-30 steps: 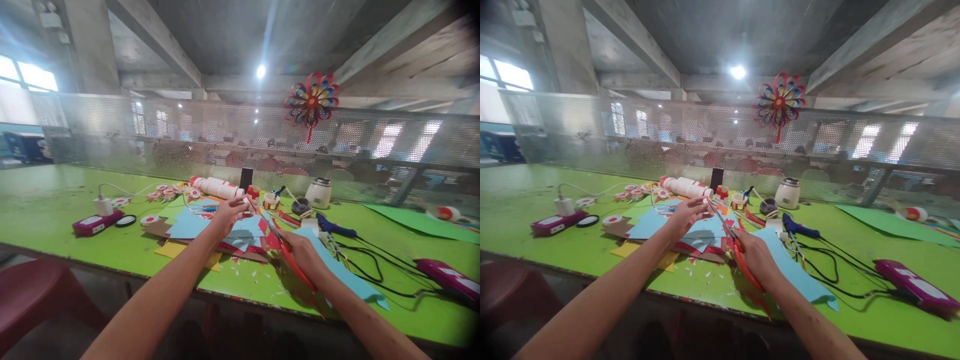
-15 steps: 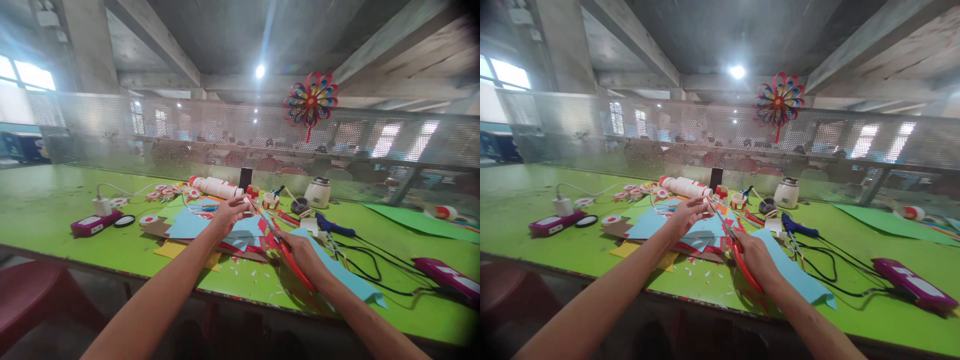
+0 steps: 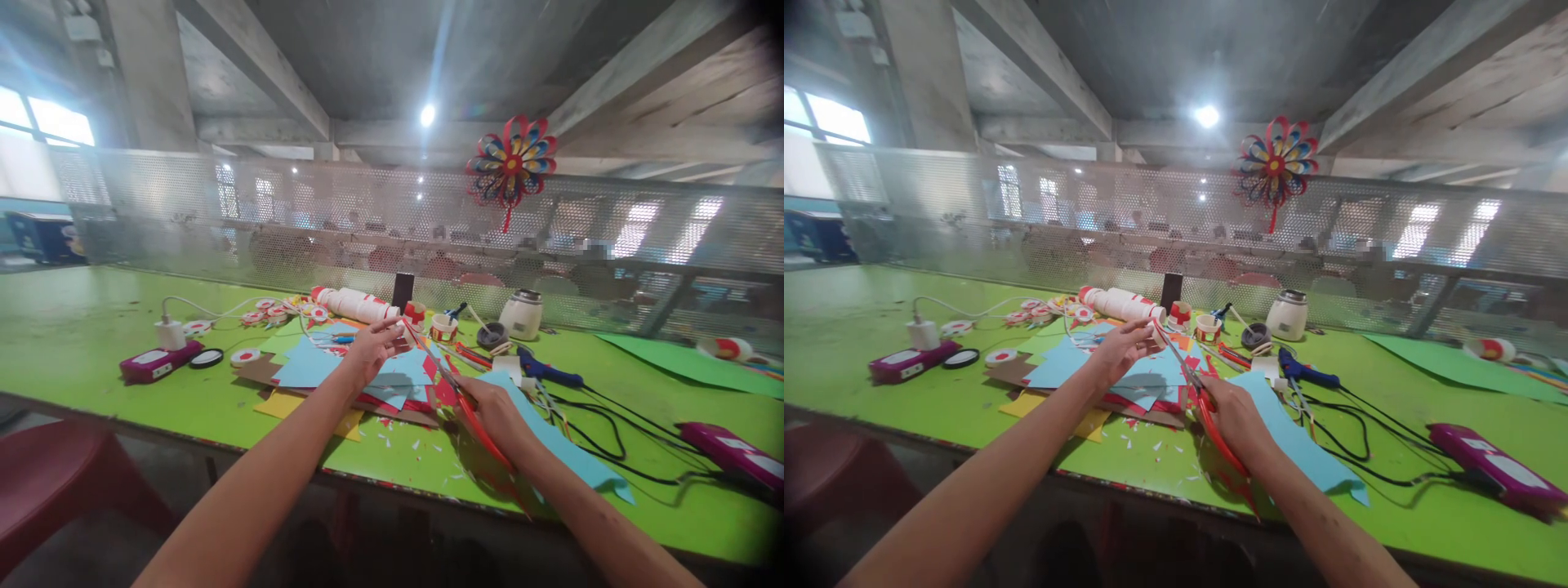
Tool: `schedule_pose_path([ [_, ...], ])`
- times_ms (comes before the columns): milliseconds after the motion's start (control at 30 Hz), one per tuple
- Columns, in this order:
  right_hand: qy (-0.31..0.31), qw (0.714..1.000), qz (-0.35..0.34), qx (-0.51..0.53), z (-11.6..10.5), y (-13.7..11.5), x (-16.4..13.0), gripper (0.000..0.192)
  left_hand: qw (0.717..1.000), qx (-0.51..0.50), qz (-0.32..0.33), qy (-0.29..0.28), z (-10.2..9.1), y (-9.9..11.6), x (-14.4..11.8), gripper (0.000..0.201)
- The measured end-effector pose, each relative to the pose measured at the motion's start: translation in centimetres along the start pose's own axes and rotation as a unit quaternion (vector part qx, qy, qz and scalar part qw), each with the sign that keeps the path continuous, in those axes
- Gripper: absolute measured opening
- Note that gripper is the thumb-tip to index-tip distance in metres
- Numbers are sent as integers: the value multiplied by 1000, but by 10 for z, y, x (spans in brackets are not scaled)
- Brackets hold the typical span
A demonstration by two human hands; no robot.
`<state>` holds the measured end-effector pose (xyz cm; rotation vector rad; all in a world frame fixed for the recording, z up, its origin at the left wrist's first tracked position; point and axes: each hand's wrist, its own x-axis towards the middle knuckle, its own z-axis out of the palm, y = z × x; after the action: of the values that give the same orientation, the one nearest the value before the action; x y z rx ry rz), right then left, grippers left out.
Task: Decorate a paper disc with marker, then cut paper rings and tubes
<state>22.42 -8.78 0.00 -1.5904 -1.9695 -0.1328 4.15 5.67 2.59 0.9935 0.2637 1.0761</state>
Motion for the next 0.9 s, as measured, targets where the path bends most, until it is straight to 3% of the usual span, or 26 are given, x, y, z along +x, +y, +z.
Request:
schedule_pose_path([
  [600,-5,1000,10,3,-1,-2,-1,43,1000,-3,10,5,5,-2,-2,25],
  [900,2,1000,13,-7,-1,-3,-2,35,1000,-6,-8,-8,8,0,-5,27],
])
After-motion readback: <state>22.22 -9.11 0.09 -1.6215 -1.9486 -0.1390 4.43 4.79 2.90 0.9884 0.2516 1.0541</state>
